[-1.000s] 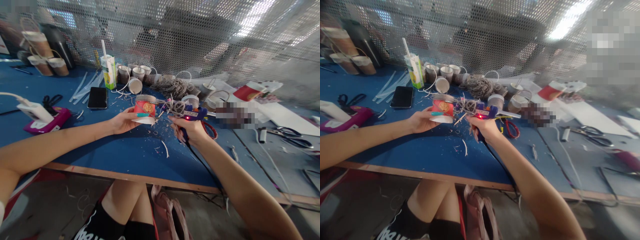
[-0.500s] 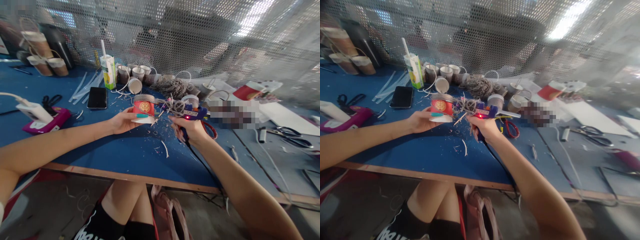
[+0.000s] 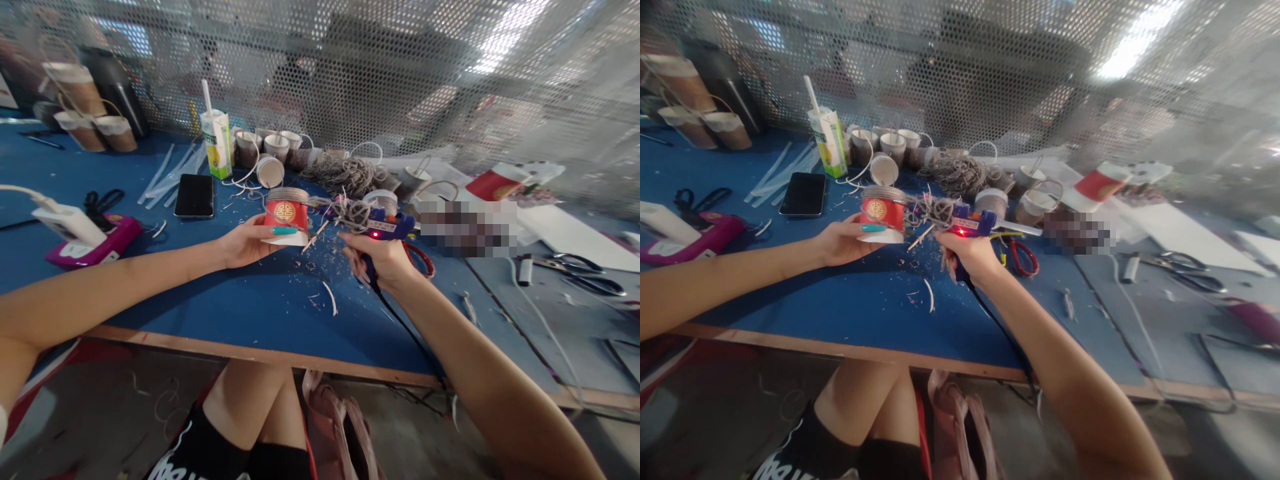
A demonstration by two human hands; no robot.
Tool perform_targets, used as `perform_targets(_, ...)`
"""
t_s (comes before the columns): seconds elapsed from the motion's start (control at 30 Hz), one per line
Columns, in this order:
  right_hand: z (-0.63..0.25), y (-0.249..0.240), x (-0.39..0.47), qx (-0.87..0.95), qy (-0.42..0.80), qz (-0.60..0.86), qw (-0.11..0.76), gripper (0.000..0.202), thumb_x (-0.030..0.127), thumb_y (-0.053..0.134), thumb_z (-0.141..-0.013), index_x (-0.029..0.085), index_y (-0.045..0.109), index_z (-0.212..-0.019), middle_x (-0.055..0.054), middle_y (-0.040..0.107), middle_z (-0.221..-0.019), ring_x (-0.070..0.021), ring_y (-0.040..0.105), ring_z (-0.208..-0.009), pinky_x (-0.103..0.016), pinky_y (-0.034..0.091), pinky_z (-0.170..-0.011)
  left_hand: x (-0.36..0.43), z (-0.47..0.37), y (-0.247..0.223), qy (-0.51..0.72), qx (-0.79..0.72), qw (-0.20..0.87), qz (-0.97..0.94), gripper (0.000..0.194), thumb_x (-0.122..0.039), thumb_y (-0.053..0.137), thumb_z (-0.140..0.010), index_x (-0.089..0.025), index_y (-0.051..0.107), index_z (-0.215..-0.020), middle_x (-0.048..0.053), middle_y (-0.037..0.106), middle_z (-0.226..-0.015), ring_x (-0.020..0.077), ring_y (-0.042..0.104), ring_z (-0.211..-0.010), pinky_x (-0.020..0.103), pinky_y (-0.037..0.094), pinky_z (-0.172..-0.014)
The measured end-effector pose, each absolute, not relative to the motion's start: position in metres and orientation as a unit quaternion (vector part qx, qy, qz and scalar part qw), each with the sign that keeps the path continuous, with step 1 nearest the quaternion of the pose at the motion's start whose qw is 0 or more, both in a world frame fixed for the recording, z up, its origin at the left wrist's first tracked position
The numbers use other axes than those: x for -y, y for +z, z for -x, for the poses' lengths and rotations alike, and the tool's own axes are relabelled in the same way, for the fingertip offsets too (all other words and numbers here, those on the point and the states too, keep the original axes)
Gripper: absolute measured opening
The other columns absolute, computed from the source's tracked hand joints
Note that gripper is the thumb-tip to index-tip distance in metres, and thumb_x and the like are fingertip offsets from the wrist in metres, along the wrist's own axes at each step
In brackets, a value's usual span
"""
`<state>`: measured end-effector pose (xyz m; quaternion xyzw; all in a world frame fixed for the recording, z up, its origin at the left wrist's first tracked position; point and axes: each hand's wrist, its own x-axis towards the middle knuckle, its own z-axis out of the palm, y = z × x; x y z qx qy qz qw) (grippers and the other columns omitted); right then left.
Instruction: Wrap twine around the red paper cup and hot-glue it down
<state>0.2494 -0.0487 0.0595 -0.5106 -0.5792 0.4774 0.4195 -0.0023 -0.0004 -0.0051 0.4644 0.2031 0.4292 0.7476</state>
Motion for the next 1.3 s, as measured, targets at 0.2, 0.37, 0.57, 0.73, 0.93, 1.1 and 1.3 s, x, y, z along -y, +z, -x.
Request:
perform_targets(0.2, -0.248, 0.060, 0.049, 0.578, 0.479, 0.507, 0.424, 0.047, 0.036, 0.078, -0.073, 0.023, 0.048, -0.039, 0.003, 0.041, -0.031, -0.0082, 0.038, -0.025, -0.023, 0.027, -0.027, 0.000, 0.004, -0.005, 0.429, -0.196, 0.759, -0.448, 0.045, -0.027, 0.089, -0.071, -0.017, 0.074, -0.112, 0.008, 0.081, -0.111, 0.0272, 0.075, -0.115, 0.037, 0.056, -0.110)
perform_targets(0.37, -0.249, 0.059, 0.048, 0.586, 0.475, 0.501, 0.425, 0.049, 0.038, 0.077, -0.073, 0.023, 0.046, -0.038, 0.003, 0.040, -0.031, -0.0082, 0.039, -0.025, -0.023, 0.029, -0.028, 0.000, 0.004, -0.005, 0.432, -0.199, 0.759, -0.445, 0.053, -0.033, 0.092, -0.068, -0.016, 0.073, -0.115, 0.008, 0.080, -0.112, 0.0260, 0.075, -0.114, 0.036, 0.056, -0.108)
perform_targets(0.57, -0.249, 0.060, 0.047, 0.583, 0.472, 0.511, 0.419, 0.046, 0.035, 0.074, -0.075, 0.023, 0.048, -0.040, 0.002, 0.043, -0.031, -0.0083, 0.040, -0.026, -0.022, 0.030, -0.028, 0.001, 0.003, -0.002, 0.435, -0.205, 0.748, -0.458, 0.053, -0.034, 0.091, -0.067, -0.017, 0.072, -0.114, 0.007, 0.080, -0.110, 0.0252, 0.075, -0.113, 0.035, 0.056, -0.107)
perform_targets(0.73, -0.250, 0.060, 0.047, 0.575, 0.474, 0.520, 0.418, 0.045, 0.035, 0.074, -0.074, 0.023, 0.047, -0.040, 0.003, 0.041, -0.032, -0.0082, 0.040, -0.026, -0.022, 0.030, -0.028, 0.002, 0.003, -0.003, 0.436, -0.214, 0.746, -0.456, 0.052, -0.034, 0.089, -0.068, -0.017, 0.072, -0.114, 0.006, 0.080, -0.109, 0.0241, 0.075, -0.112, 0.035, 0.056, -0.108)
perform_targets(0.93, -0.253, 0.055, 0.044, 0.569, 0.471, 0.531, 0.415, 0.043, 0.036, 0.073, -0.076, 0.024, 0.047, -0.043, 0.003, 0.041, -0.033, -0.0094, 0.039, -0.029, -0.023, 0.032, -0.029, 0.002, 0.005, -0.003, 0.439, -0.216, 0.746, -0.451, 0.046, -0.030, 0.086, -0.072, -0.016, 0.072, -0.113, 0.008, 0.080, -0.109, 0.0249, 0.075, -0.114, 0.035, 0.057, -0.108)
perform_targets(1.1, -0.257, 0.054, 0.037, 0.605, 0.349, 0.562, 0.442, 0.036, 0.042, 0.076, -0.075, 0.025, 0.052, -0.054, 0.003, 0.046, -0.041, -0.0113, 0.041, -0.034, -0.027, 0.036, -0.034, 0.001, 0.003, -0.002, 0.468, -0.237, 0.740, -0.422, 0.040, -0.025, 0.086, -0.071, -0.016, 0.072, -0.108, 0.006, 0.080, -0.104, 0.0215, 0.077, -0.106, 0.032, 0.059, -0.104)
perform_targets(1.3, -0.267, 0.053, 0.026, 0.722, 0.005, 0.632, 0.284, 0.067, 0.070, 0.090, -0.061, 0.027, 0.040, -0.071, -0.005, 0.059, -0.074, -0.0255, 0.062, -0.070, -0.043, 0.056, -0.070, -0.001, -0.003, -0.004, 0.499, -0.257, 0.707, -0.430, 0.037, -0.023, 0.088, -0.070, -0.018, 0.071, -0.103, 0.004, 0.080, -0.100, 0.0209, 0.077, -0.101, 0.033, 0.059, -0.103)
